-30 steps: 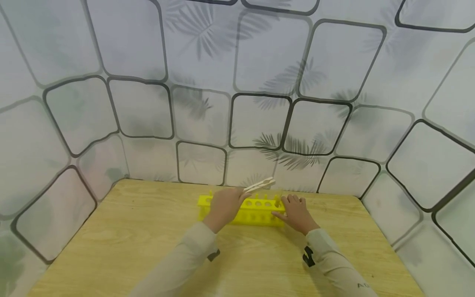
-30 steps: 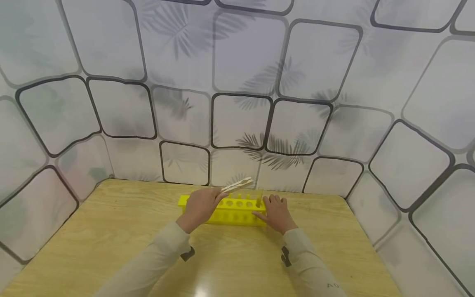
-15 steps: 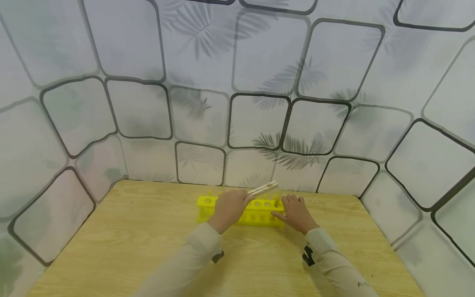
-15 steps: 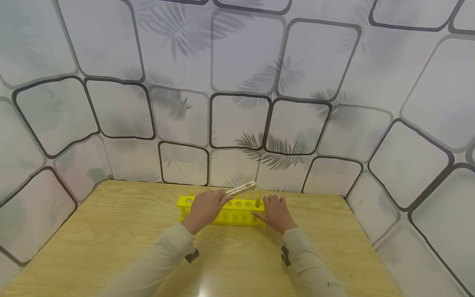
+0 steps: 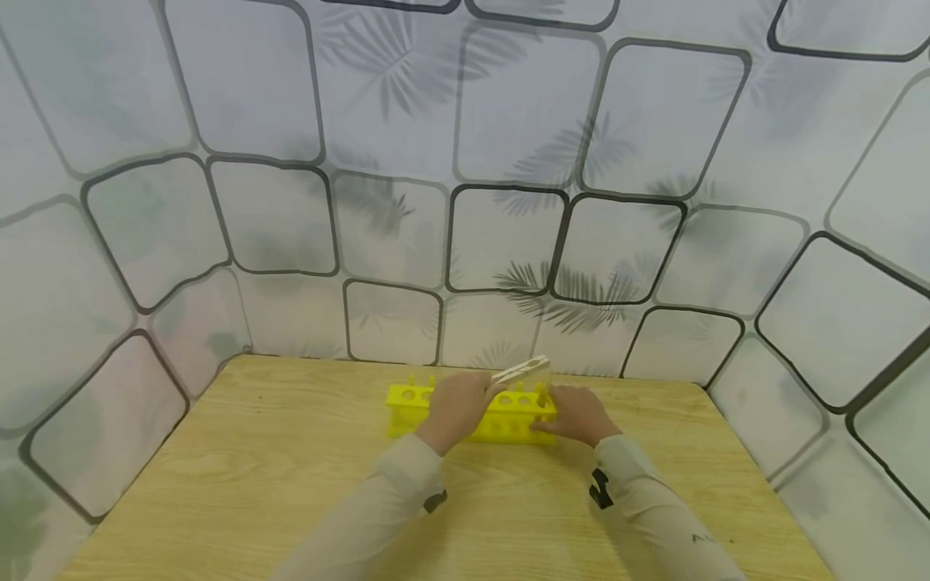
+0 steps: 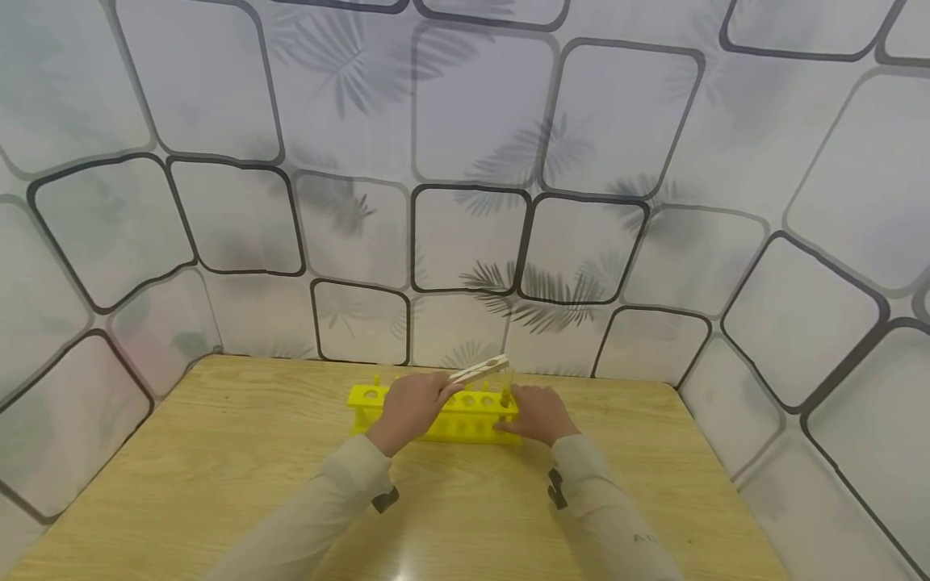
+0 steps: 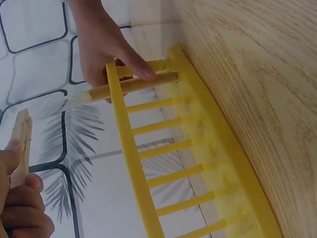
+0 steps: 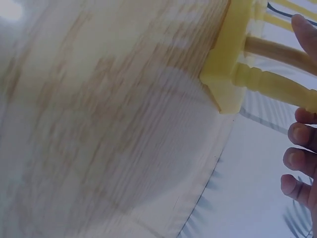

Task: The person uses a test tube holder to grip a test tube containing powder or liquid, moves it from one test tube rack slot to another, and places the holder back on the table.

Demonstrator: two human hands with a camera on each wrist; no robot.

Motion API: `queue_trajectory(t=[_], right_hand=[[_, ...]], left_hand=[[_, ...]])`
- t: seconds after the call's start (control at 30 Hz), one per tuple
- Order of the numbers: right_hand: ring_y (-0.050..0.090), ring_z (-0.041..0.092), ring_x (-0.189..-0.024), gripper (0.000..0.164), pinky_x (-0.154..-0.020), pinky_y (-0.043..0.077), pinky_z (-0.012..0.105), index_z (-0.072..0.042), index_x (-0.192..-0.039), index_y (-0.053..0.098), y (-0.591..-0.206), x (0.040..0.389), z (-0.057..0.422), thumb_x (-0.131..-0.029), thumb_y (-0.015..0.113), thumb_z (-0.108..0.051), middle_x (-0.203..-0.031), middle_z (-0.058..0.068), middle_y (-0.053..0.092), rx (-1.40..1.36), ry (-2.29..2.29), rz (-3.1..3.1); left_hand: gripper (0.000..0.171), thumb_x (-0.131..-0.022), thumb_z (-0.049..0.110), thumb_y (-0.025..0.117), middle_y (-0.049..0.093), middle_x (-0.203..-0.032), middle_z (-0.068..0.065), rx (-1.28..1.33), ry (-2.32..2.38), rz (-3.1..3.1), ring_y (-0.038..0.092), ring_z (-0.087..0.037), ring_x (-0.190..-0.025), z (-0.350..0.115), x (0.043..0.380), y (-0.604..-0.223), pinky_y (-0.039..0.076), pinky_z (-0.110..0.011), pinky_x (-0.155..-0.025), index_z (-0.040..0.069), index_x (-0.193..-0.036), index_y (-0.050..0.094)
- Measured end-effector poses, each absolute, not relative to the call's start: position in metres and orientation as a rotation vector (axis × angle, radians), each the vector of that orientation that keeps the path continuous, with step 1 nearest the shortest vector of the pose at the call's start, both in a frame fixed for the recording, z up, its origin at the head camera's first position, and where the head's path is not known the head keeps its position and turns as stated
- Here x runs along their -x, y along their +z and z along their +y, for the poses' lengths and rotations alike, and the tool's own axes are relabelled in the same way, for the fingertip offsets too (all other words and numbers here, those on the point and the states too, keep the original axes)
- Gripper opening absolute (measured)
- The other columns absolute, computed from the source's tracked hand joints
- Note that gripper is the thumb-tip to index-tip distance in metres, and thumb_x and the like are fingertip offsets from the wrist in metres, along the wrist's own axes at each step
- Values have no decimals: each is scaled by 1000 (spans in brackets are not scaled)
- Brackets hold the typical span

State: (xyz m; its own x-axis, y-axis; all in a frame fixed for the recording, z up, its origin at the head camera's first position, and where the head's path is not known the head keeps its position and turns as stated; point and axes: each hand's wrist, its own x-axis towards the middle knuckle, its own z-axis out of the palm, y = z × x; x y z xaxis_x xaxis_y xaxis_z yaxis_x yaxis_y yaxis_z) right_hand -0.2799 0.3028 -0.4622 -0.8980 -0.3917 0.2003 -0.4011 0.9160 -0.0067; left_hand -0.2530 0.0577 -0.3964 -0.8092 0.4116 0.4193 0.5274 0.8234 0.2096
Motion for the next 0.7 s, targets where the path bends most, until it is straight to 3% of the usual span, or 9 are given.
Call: queue_trajectory(t=[0.33,0.7], right_hand=[[53,13,-51,56,-48,38,27,-15,-94,59,-466,278,301,-67,72,-63,-73,-2,66,-593,15,-2813],[52,23,-79,56,-69,43,42,-16,-89,54,-470,276,300,-67,71,-65,-83,3,54,-566,-38,-2763]], left_hand=[[43,-95,45,47,27,-51,7,727,-456,-2613,22,-7,-42,63,251,-396,18,-19,-37,13,-66,51],[45,-94,47,48,31,-49,7,702,-399,-2631,25,-7,-40,68,252,-400,19,-19,-35,15,-63,52]])
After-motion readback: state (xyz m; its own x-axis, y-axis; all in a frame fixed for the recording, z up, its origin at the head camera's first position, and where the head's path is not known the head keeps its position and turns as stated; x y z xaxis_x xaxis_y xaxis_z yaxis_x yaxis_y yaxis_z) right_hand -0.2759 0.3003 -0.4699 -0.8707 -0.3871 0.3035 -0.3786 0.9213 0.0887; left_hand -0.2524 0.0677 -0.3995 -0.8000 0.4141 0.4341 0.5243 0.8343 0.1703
